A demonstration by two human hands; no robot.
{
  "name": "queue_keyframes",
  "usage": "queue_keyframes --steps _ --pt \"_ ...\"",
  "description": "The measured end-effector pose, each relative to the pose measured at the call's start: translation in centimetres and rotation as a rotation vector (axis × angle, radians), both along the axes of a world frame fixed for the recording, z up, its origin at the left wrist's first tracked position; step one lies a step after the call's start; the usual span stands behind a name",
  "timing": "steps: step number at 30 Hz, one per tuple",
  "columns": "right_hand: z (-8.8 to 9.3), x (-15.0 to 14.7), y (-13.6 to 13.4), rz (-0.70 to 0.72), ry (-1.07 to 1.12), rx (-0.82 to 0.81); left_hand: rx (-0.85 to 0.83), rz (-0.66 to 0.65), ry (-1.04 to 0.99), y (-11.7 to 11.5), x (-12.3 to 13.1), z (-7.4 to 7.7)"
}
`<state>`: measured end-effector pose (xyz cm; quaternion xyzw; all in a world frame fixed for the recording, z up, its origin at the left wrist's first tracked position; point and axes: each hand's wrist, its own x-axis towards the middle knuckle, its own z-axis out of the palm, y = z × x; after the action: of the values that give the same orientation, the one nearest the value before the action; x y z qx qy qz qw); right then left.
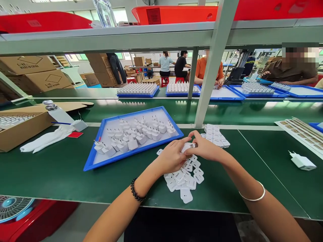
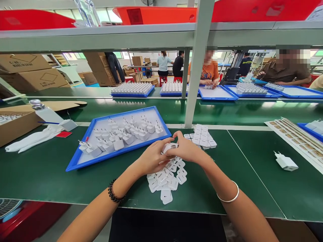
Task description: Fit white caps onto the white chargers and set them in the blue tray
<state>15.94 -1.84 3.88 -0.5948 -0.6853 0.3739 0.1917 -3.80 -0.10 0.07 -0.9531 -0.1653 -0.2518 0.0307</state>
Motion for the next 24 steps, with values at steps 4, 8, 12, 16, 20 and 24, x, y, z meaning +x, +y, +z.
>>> queue_keyframes --steps 4,8,12,16,20,24 --pt "0.5 1.4 0.4 -0.084 -0.039 -0.003 -0.117 0.029 -0.387 -0.3 -0.5 1.1" --pt "0.4 0.6 -0.4 -0.048 -0.059 0.018 -0.169 0.108 -0.328 -0.3 -0.1 0.8" --pt "-0.1 -1.9 -2.0 0.036 -0.061 0.107 -0.264 0.107 -0.120 -0.2 0.6 -0.6" --pt "-0.6 -1.9 -1.6 0.059 0.157 0.115 -0.453 0.112 -0.244 0.4 0.0 -0.4" --pt "-1.6 -0.7 0.3 0.098 0.402 0.167 -0.498 0.282 -0.648 1.7 -1.5 0.9" --pt "-3.6 -1.7 0.9 0.174 0.089 0.192 -0.587 0.364 -0.799 2.4 -2.3 1.3"
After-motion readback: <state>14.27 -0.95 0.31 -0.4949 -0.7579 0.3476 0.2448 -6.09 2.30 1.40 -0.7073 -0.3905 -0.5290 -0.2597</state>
